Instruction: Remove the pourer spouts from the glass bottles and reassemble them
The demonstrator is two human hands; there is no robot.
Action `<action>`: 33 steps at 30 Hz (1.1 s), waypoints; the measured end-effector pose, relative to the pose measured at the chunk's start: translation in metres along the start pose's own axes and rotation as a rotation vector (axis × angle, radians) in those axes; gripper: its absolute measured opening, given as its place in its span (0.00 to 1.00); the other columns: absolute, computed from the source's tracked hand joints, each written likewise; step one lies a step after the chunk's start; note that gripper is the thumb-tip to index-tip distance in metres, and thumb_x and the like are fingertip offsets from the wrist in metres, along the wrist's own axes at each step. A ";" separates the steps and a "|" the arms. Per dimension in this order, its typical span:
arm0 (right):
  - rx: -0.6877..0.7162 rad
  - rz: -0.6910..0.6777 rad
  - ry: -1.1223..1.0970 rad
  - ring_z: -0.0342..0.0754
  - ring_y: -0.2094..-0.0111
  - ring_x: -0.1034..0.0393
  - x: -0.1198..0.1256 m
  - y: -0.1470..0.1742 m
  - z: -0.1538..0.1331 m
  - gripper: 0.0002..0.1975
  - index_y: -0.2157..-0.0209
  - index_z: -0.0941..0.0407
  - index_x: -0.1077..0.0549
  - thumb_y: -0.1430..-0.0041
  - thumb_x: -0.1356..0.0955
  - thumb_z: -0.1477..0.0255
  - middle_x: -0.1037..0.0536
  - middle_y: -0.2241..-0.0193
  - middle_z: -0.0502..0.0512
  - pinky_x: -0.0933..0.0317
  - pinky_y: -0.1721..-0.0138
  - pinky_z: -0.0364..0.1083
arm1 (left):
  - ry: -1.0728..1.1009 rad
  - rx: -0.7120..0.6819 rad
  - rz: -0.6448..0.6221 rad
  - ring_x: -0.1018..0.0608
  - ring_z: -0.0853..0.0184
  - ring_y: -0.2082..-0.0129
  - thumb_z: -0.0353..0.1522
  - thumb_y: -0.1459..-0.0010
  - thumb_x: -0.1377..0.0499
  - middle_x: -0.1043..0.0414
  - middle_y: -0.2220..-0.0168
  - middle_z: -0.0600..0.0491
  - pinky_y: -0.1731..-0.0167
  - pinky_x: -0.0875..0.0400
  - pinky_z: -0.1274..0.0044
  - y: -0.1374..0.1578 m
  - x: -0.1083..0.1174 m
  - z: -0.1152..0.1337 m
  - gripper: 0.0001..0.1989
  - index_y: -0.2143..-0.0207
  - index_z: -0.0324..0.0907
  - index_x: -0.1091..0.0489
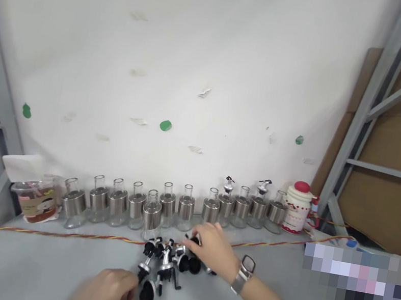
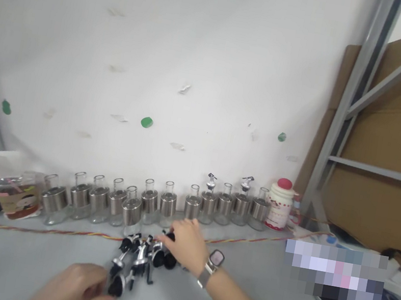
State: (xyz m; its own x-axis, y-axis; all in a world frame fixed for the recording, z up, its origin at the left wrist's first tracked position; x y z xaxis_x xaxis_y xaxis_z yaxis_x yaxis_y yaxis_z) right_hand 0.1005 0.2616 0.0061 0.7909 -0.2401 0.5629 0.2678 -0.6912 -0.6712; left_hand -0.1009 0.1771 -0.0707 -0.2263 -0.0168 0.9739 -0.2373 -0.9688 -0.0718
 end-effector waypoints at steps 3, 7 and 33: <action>-0.046 0.087 0.023 0.48 0.72 0.35 0.012 0.004 0.022 0.14 0.67 0.51 0.28 0.54 0.32 0.58 0.29 0.75 0.51 0.43 0.67 0.46 | -0.007 0.050 0.025 0.29 0.69 0.77 0.46 0.46 0.51 0.29 0.77 0.57 0.78 0.48 0.81 -0.002 0.006 0.001 0.18 0.78 0.44 0.33; -0.250 0.455 0.082 0.55 0.58 0.41 0.049 -0.020 0.076 0.22 0.53 0.58 0.37 0.45 0.40 0.59 0.34 0.61 0.62 0.50 0.55 0.55 | 0.018 0.050 0.048 0.28 0.69 0.75 0.45 0.45 0.52 0.28 0.76 0.57 0.77 0.46 0.81 -0.003 0.008 0.000 0.17 0.77 0.45 0.33; -0.369 0.645 -0.181 0.47 0.75 0.33 0.035 -0.035 0.140 0.19 0.64 0.59 0.33 0.45 0.41 0.58 0.27 0.77 0.52 0.40 0.71 0.46 | 0.038 0.046 0.009 0.29 0.70 0.77 0.46 0.45 0.53 0.29 0.78 0.57 0.77 0.44 0.83 -0.007 -0.001 -0.010 0.20 0.79 0.43 0.33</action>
State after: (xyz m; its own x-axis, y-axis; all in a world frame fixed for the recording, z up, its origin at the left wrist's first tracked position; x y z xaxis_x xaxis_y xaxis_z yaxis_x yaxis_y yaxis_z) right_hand 0.1955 0.3729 -0.0182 0.8149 -0.5796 0.0049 -0.4535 -0.6428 -0.6174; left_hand -0.1085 0.1862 -0.0736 -0.2637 -0.0170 0.9645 -0.1920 -0.9789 -0.0697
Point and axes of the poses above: each hand's wrist, its own y-axis away from the middle knuckle, its own x-axis out of the back of the hand, z = x × y, the point moved 7 cm from there along -y, towards the middle knuckle
